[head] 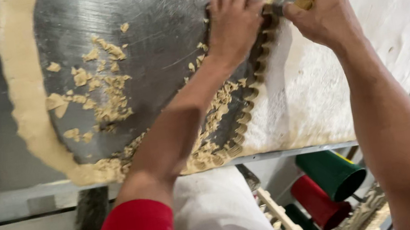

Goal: The person uses a circular metal cutter to punch out dough shapes from a large rolled sheet on a metal table and then places the dough circles onto a large metal tray.

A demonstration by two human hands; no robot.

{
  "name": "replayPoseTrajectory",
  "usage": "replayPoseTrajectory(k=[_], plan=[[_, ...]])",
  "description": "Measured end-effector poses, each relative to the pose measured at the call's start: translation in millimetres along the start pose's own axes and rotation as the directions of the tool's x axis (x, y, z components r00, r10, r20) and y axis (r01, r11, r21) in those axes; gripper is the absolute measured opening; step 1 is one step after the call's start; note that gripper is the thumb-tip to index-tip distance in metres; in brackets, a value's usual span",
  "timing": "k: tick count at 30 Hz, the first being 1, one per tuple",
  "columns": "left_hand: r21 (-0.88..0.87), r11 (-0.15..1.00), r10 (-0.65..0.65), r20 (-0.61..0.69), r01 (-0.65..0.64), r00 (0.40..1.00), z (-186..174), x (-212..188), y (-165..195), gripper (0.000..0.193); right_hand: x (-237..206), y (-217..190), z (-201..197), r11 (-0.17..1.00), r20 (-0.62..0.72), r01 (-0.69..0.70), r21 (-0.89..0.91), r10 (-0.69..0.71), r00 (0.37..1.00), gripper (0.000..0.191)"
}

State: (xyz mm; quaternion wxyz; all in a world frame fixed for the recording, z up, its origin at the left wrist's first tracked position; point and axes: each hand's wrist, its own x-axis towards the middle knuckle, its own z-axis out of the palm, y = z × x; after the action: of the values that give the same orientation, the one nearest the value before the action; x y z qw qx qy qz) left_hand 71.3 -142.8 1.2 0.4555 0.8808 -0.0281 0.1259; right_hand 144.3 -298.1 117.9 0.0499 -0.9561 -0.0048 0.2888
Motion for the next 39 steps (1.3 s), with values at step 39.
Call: replayPoseTrajectory(k=[39], plan=[[0.078, 0.994, -0.071, -0.019, 0.072, 0.997, 52, 10, -18, 0.021, 45, 16, 5, 0.962, 0.112, 0.198, 0.187, -0.221, 0.969, 0.026]])
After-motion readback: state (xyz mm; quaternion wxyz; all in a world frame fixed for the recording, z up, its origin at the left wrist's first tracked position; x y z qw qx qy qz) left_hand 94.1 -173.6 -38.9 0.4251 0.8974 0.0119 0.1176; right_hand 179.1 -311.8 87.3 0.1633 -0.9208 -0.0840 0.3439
